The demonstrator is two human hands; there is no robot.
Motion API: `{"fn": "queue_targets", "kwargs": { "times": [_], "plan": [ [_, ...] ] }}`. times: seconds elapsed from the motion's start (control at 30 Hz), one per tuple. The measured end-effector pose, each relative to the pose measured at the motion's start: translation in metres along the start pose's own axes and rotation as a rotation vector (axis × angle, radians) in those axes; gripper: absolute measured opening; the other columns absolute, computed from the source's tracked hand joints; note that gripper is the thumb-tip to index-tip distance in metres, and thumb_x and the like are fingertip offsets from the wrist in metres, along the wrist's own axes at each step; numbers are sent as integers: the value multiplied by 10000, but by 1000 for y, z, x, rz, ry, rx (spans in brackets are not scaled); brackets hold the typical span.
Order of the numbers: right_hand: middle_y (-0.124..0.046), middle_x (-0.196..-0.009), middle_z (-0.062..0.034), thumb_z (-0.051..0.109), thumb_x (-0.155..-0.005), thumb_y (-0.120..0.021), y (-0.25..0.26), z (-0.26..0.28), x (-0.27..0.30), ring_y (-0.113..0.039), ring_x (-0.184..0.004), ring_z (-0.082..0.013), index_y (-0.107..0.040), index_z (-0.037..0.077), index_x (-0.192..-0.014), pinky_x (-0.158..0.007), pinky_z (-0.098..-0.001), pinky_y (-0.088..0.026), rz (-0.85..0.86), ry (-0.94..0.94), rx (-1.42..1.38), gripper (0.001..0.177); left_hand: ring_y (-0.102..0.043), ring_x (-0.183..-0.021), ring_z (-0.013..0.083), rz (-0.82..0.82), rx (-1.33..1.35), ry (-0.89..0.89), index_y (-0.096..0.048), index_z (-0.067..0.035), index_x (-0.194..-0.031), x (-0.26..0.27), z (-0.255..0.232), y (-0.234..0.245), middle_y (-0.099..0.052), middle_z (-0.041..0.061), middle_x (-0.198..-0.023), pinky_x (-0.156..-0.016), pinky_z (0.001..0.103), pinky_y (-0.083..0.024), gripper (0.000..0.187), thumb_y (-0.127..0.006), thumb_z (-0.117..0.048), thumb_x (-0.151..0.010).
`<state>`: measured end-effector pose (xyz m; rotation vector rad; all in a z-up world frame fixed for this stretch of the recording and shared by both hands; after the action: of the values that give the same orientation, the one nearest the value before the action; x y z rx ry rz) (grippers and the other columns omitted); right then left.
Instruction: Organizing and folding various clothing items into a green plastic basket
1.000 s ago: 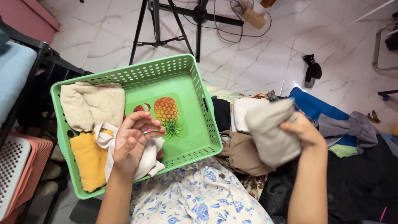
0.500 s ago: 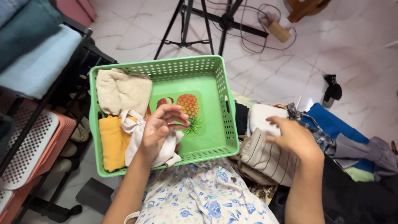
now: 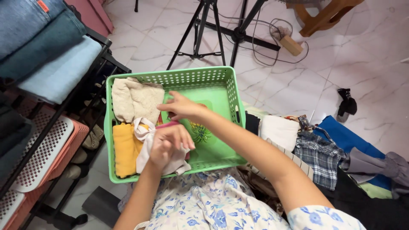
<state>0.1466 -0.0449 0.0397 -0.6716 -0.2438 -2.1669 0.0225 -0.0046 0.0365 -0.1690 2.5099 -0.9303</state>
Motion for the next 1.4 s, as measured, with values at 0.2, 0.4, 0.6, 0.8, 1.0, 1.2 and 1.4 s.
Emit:
{"fn": "queue_targets", "kwargs": {
  "times": [0.2,0.4,0.6,0.8,1.0,1.2,1.4],
  "plan": [
    [-531,-1386,-338,221,-830,-806,-28,-47,-75,-582,-1276,-434,-235,-133,-1542,-980,-574,-517,-210,-85,-461,980,-740,-617,306,148,-79,188,-531,-105,-538,7,3,-12,-644,122,-591,-560,304,-533,661,-650,-667,-864],
    [-732,-1092,-158,168,-657,-898,-42,-50,-100,-710,-1026,-254,-703,44,-1210,-849,-401,-596,-374,108,-315,599,-767,-674,323,222,-86,218,-515,-112,-559,4,2,-15,-647,115,-620,-582,286,-513,642,-650,-642,-896],
    [-739,-845,-79,7,-633,-850,25,-59,-92,-694,-712,-182,-773,48,-928,-698,-387,-593,-339,349,-690,308,-777,-711,344,228,2,233,-496,-133,-557,8,3,-11,-658,109,-641,-590,273,-515,645,-634,-652,-914],
    [-748,-1085,-186,115,-655,-696,109,51,87,-743,-973,-373,-719,47,-1132,-895,-545,-595,-240,286,-1014,483,-771,-723,404,145,74,174,-566,-59,-657,3,6,0,-673,190,-711,-638,341,-560,580,-635,-549,-960],
    [-729,-1213,-216,132,-644,-590,217,-29,212,-742,-1060,-360,-687,18,-1242,-987,-516,-597,-402,382,-1005,617,-777,-744,406,153,5,230,-537,-77,-666,2,3,-1,-666,196,-727,-679,375,-579,586,-573,-577,-970],
    [-659,-1300,-254,153,-669,-536,271,-236,310,-669,-1090,-496,-600,38,-1408,-980,-695,-462,-652,153,-1009,750,-784,-712,387,184,-111,256,-475,-129,-584,-1,-2,-5,-661,166,-675,-662,336,-570,652,-571,-649,-966],
    [-707,-1239,-210,131,-711,-560,181,-173,345,-671,-1102,-382,-644,25,-1304,-904,-558,-540,-727,-65,-915,608,-784,-679,408,229,-129,286,-471,-128,-554,-1,0,-6,-652,174,-640,-630,344,-576,677,-549,-666,-958]
  ]
}}
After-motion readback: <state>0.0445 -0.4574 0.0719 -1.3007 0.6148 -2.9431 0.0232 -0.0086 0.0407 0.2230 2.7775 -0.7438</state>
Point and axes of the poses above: each hand's wrist, its own x-axis away from the middle knuckle, its own y-axis out of the back of the hand, z = x × y, the point moved 3 cm from there along -x, towards the middle knuckle
